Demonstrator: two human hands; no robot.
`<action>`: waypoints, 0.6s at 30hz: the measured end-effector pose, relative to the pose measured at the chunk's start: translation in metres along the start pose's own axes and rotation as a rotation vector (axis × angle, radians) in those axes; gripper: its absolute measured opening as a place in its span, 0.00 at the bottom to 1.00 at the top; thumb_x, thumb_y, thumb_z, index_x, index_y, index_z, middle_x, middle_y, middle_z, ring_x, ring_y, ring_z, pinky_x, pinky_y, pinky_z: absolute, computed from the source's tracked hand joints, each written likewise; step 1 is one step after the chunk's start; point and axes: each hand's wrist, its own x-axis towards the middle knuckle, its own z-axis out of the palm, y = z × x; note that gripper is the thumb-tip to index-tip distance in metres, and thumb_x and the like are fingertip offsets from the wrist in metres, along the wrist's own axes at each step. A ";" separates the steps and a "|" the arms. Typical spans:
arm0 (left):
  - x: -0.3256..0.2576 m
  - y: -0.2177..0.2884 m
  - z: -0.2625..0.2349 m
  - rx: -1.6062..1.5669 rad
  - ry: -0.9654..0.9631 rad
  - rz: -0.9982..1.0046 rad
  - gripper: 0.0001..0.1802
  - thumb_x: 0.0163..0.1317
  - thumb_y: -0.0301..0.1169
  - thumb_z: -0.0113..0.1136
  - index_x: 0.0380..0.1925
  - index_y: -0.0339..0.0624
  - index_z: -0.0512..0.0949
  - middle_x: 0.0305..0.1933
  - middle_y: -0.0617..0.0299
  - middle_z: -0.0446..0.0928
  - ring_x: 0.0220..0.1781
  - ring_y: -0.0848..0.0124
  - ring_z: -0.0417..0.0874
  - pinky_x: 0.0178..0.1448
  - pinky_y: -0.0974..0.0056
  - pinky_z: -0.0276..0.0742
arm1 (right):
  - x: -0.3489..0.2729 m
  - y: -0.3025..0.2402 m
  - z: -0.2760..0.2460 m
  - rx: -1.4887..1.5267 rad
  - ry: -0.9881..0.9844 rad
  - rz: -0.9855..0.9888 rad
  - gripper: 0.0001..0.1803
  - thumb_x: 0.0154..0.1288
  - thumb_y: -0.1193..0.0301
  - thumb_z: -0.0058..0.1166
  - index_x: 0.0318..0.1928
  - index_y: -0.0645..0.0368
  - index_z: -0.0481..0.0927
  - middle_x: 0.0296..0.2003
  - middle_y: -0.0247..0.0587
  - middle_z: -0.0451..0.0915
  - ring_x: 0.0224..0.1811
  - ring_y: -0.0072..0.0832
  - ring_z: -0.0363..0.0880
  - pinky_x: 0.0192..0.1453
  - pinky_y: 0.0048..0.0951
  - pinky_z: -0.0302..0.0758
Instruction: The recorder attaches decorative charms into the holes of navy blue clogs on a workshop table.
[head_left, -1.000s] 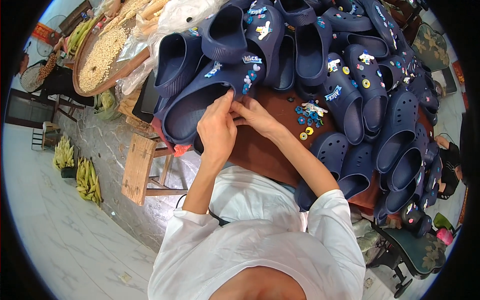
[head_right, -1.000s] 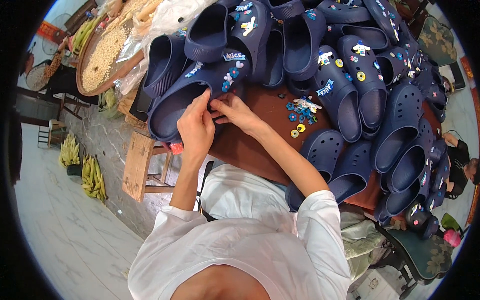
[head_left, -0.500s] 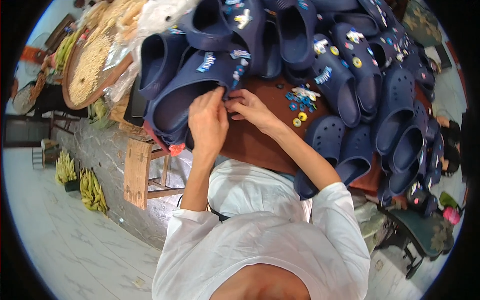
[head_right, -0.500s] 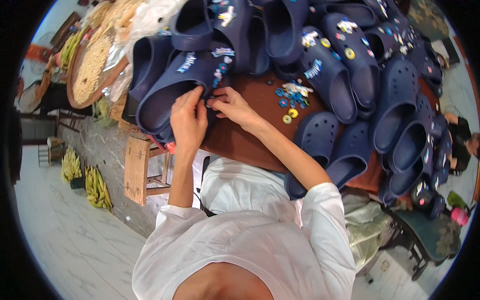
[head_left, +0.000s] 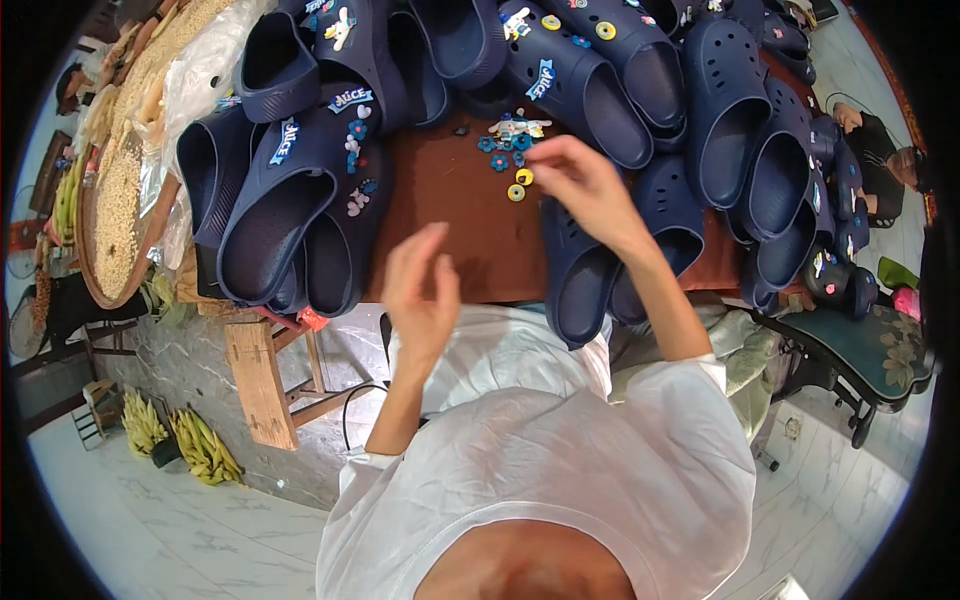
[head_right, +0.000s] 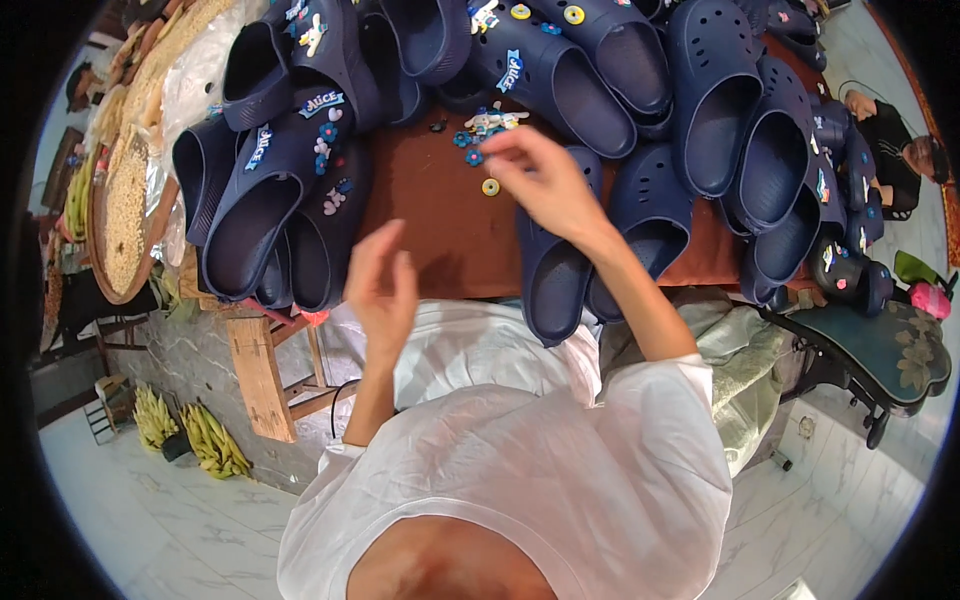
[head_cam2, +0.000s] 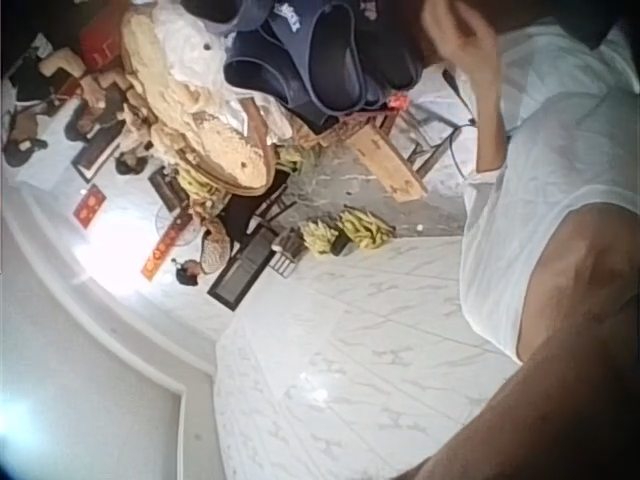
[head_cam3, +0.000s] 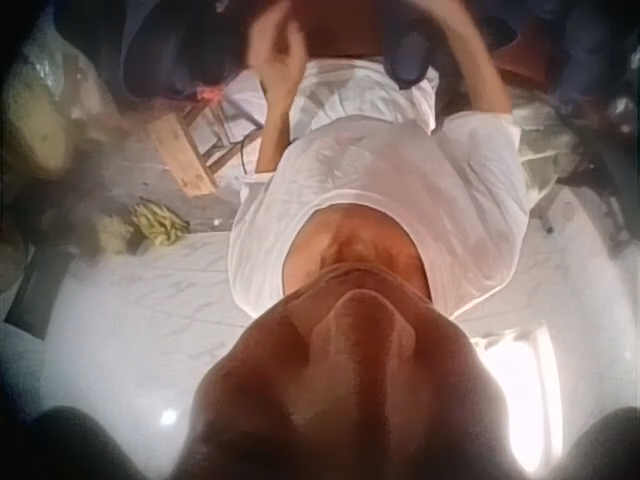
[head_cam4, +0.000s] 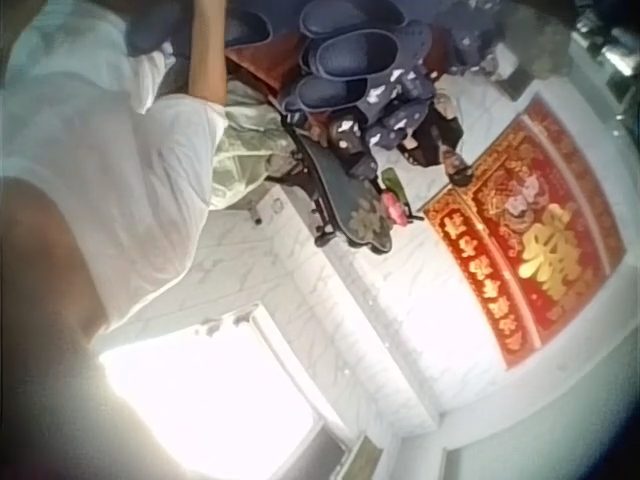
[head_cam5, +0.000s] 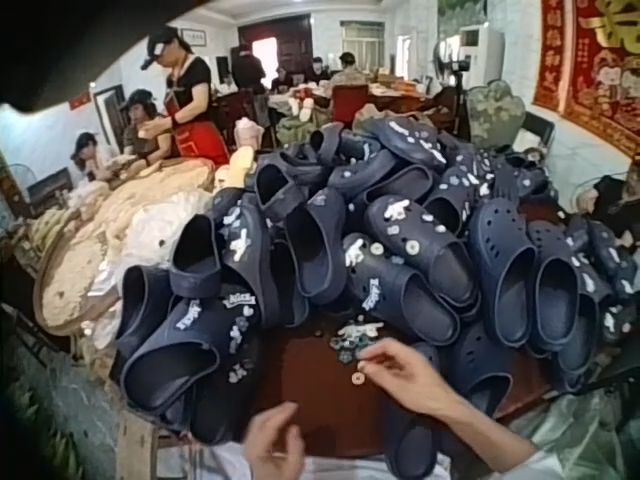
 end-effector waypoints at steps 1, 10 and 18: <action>-0.009 0.001 0.011 -0.062 -0.080 -0.030 0.18 0.62 0.18 0.58 0.53 0.34 0.81 0.55 0.51 0.81 0.58 0.59 0.81 0.63 0.60 0.74 | -0.012 0.000 -0.013 -0.091 0.070 -0.009 0.14 0.67 0.71 0.62 0.51 0.61 0.79 0.45 0.35 0.81 0.45 0.22 0.79 0.50 0.26 0.77; -0.039 0.023 0.062 -0.262 -0.412 -0.098 0.21 0.60 0.20 0.61 0.55 0.39 0.80 0.55 0.51 0.81 0.56 0.56 0.83 0.59 0.59 0.78 | -0.096 -0.011 -0.036 -0.909 0.074 -0.080 0.26 0.53 0.75 0.68 0.54 0.57 0.77 0.44 0.45 0.71 0.46 0.45 0.79 0.47 0.41 0.77; -0.036 0.043 0.031 -0.551 -0.511 -0.329 0.16 0.67 0.19 0.56 0.54 0.36 0.80 0.54 0.56 0.81 0.56 0.70 0.82 0.60 0.64 0.77 | -0.093 0.002 -0.007 -0.858 0.212 -0.171 0.20 0.47 0.82 0.63 0.44 0.59 0.81 0.37 0.42 0.73 0.36 0.43 0.82 0.40 0.39 0.80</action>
